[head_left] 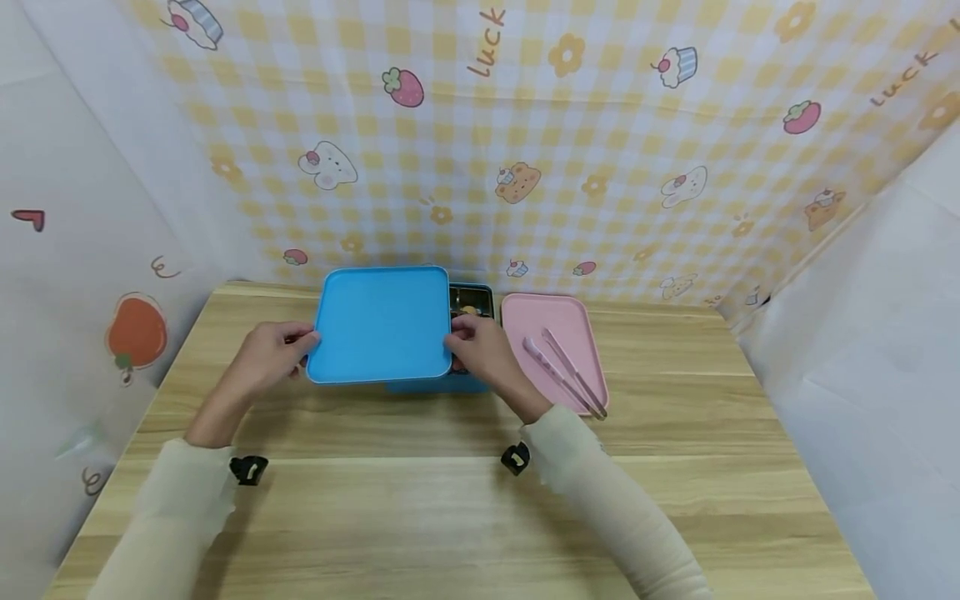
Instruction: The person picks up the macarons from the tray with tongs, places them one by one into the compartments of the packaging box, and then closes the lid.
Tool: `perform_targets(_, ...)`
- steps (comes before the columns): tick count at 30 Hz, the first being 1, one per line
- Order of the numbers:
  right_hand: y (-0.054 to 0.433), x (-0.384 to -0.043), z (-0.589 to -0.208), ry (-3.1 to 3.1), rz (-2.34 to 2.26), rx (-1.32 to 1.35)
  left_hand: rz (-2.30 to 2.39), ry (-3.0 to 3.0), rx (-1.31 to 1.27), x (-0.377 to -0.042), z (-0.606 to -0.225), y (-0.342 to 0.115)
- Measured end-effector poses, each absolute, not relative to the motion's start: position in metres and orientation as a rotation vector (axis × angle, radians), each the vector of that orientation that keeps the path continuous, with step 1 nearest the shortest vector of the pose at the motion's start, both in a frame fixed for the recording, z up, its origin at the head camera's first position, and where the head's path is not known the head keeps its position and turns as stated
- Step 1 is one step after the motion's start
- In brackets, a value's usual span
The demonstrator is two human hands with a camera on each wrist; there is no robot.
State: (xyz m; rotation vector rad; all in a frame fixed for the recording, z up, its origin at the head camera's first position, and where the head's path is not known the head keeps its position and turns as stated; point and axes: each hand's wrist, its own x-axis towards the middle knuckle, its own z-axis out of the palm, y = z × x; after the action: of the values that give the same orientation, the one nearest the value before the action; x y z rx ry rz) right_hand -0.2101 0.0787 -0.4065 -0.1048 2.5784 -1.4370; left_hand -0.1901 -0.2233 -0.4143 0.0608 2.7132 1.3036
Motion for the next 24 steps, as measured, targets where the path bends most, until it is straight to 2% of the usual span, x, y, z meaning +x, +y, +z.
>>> perform_targets(24, 0.102, -0.212, -0.418, 2.565, -1.548, -0.033, 1.351, 2.720, 0.114, -0.197, -0.411, -0.202)
